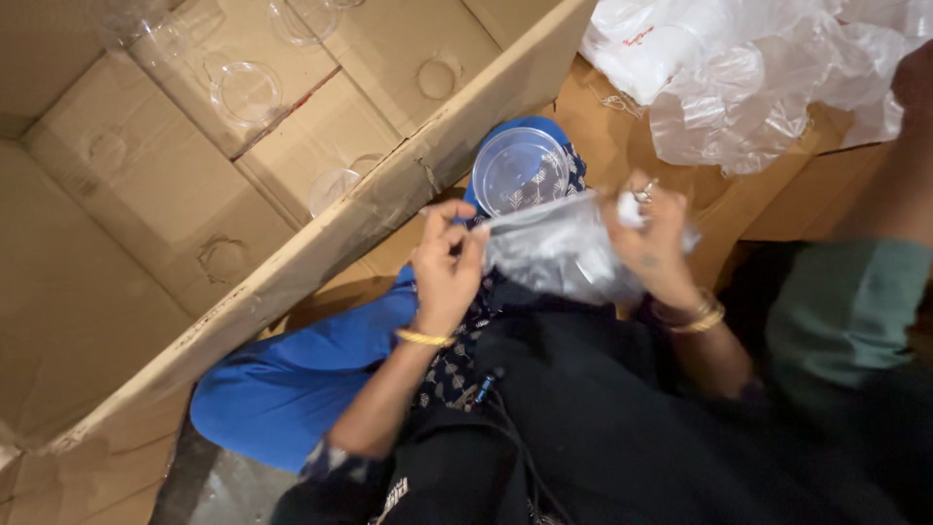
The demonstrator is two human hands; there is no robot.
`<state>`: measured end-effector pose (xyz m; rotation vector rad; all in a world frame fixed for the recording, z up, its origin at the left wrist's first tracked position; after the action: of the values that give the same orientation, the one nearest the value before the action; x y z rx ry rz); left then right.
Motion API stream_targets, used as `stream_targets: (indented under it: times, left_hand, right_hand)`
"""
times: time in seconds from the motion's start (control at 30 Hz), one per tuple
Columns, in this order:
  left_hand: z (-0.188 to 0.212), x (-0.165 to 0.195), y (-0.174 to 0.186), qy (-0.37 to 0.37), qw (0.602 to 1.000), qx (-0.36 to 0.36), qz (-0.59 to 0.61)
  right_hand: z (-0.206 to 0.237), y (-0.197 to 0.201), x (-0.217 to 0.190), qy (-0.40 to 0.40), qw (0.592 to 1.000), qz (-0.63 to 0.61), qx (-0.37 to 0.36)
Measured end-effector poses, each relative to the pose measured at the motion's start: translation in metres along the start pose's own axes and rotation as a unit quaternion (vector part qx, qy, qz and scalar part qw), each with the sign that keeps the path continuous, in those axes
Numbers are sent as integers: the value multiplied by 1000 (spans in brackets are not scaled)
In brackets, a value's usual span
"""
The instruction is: The person sits on the floor and packs clear plastic cups into clear plastic bags, twisting the bag closed around each cup. They place each bagged cup into a large cardboard box and reach for the next cup, repeating the process.
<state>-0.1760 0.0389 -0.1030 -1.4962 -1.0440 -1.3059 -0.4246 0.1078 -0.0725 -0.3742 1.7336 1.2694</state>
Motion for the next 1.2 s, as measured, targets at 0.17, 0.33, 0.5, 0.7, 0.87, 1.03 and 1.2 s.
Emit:
stream_targets:
  times: [0.17,0.33,0.5,0.7,0.87,1.03,1.2]
  left_hand:
    - [-33,-43,-36,-40,992,118,-2]
    - [-49,-58,-30,-59,989,55,-127]
    - [-46,-56,-8,164,952,31,257]
    - [-34,-38,1,198,879,-4,435]
    - [-39,-25,26,157,887,-170,400]
    - [-48,-10,34,88,884,-374,266]
    - [-33,18,-5,-40,813,-579,44]
  right_hand:
    - [-26,-45,32,71,990,16,117]
    - [-47,-84,31,85,991,-85,64]
    - [-47,-86,20,62,993,-88,53]
    - [-34,-60,-7,54,996,-60,-48]
    - [-19,-41,-32,190,978,-66,-59]
    - [-24,-42,-38,178,976,-89,-83]
    - [-35,-70,-45,226,966,-20,-121]
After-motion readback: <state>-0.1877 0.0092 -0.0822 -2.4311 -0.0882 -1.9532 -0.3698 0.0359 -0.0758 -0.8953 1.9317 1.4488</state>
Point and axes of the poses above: each hand's wrist, its own z-axis away from the middle knuckle, its own y-axis out of the back of the hand, x = y × z, the point moved 1 cm from there along -z, towards the middle knuckle, and after that the axes turned 11 degrees about -y, right-handed, at the moved point
